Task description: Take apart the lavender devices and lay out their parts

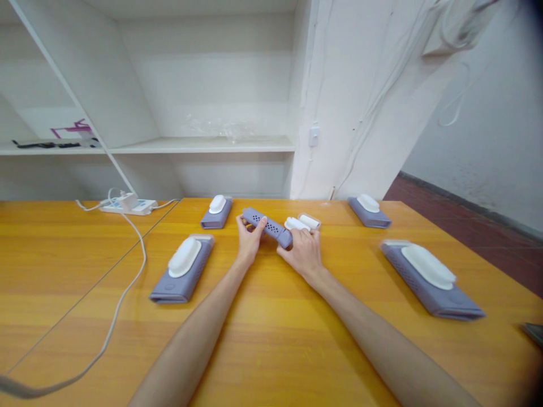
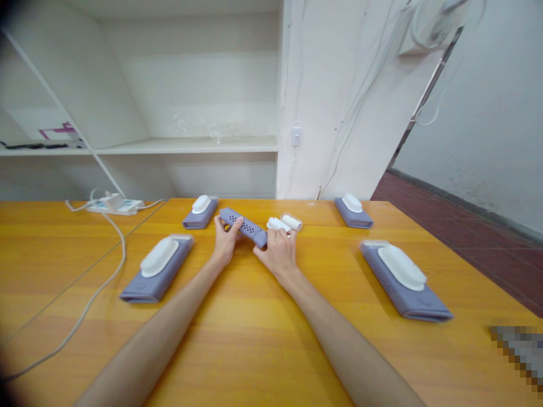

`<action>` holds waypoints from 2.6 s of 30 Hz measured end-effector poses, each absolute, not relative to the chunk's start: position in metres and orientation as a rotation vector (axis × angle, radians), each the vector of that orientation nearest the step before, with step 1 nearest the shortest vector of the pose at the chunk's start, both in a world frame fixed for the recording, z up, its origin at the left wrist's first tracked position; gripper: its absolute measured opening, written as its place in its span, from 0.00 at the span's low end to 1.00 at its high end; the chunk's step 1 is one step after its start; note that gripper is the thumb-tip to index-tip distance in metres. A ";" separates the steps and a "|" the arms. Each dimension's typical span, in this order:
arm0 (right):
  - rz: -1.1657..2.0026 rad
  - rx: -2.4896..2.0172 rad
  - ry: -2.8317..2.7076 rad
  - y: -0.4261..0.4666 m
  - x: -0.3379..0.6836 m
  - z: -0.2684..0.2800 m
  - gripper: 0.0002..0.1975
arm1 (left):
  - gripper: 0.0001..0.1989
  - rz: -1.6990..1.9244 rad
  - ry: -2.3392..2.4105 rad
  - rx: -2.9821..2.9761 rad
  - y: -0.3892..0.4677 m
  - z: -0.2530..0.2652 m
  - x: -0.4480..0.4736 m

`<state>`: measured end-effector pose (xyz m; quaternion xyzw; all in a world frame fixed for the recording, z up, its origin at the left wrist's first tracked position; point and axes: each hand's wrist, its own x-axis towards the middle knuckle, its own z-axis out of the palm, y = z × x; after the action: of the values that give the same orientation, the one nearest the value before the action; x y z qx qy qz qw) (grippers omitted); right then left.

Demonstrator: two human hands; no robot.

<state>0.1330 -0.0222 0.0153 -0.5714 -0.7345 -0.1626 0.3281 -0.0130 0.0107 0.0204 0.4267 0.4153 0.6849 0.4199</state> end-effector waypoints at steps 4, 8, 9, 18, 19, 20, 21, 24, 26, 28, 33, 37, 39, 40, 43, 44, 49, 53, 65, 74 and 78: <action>-0.424 -1.529 -1.900 -0.022 0.131 0.015 0.14 | 0.26 1.733 1.090 1.045 0.013 0.017 -0.012; -0.450 -1.582 -1.848 -0.023 0.130 0.015 0.12 | 0.25 1.770 1.079 1.010 0.014 0.018 -0.012; -0.454 -1.593 -1.828 -0.023 0.131 0.015 0.13 | 0.25 1.793 1.064 0.990 0.014 0.018 -0.012; -0.392 -1.540 -1.851 -0.019 0.137 0.011 0.15 | 0.23 1.793 0.972 0.888 0.013 0.017 -0.013; -0.384 -1.533 -1.855 -0.018 0.137 0.010 0.15 | 0.23 1.797 0.974 0.877 0.013 0.017 -0.014; -0.376 -1.529 -1.857 -0.018 0.138 0.010 0.16 | 0.23 1.803 0.976 0.861 0.014 0.017 -0.014; -0.369 -1.526 -1.857 -0.017 0.139 0.009 0.17 | 0.23 1.811 0.980 0.842 0.014 0.016 -0.015; -0.349 -1.516 -1.832 -0.016 0.142 0.009 0.19 | 0.25 1.853 1.003 0.771 0.017 0.016 -0.018; -0.334 -1.507 -1.793 -0.015 0.145 0.010 0.19 | 0.26 1.885 1.029 0.729 0.018 0.016 -0.020; -0.318 -1.508 -1.715 -0.013 0.148 0.011 0.18 | 0.27 1.906 1.056 0.704 0.019 0.017 -0.022; -0.236 -1.531 -1.441 -0.007 0.157 0.013 0.19 | 0.27 1.945 1.155 0.689 0.022 0.016 -0.026; -0.091 -1.558 -1.260 -0.002 0.163 0.012 0.19 | 0.27 2.001 1.185 0.656 0.024 0.014 -0.029; -0.010 -1.537 -1.186 0.000 0.165 0.012 0.19 | 0.27 2.048 1.187 0.635 0.026 0.014 -0.032; 0.024 -1.522 -1.155 0.000 0.166 0.012 0.19 | 0.27 2.073 1.188 0.633 0.026 0.014 -0.033; 0.100 -1.484 -1.083 0.002 0.168 0.013 0.19 | 0.28 2.121 1.239 0.648 0.029 0.013 -0.039; 0.126 -1.473 -1.062 0.002 0.168 0.013 0.19 | 0.28 2.131 1.267 0.658 0.030 0.013 -0.040; 0.236 -1.394 -1.008 0.003 0.168 0.013 0.20 | 0.28 2.173 1.273 0.765 0.028 0.014 -0.039; 0.236 -1.361 -1.087 0.002 0.166 0.012 0.20 | 0.29 2.127 1.301 0.887 0.025 0.015 -0.036; 0.272 -1.362 -1.070 0.003 0.166 0.013 0.19 | 0.34 1.721 1.516 1.422 0.008 0.024 -0.019; 0.286 -1.342 -1.086 0.004 0.165 0.011 0.20 | 0.33 1.825 1.608 1.434 0.005 0.022 -0.014; 0.301 -1.341 -1.076 0.004 0.165 0.011 0.20 | 0.28 1.807 1.572 1.498 0.002 0.024 -0.013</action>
<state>0.1652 0.0044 0.0109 -0.5887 -0.4724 0.1322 0.6425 -0.0126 0.0024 0.0237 0.5236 0.5495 0.6318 0.1576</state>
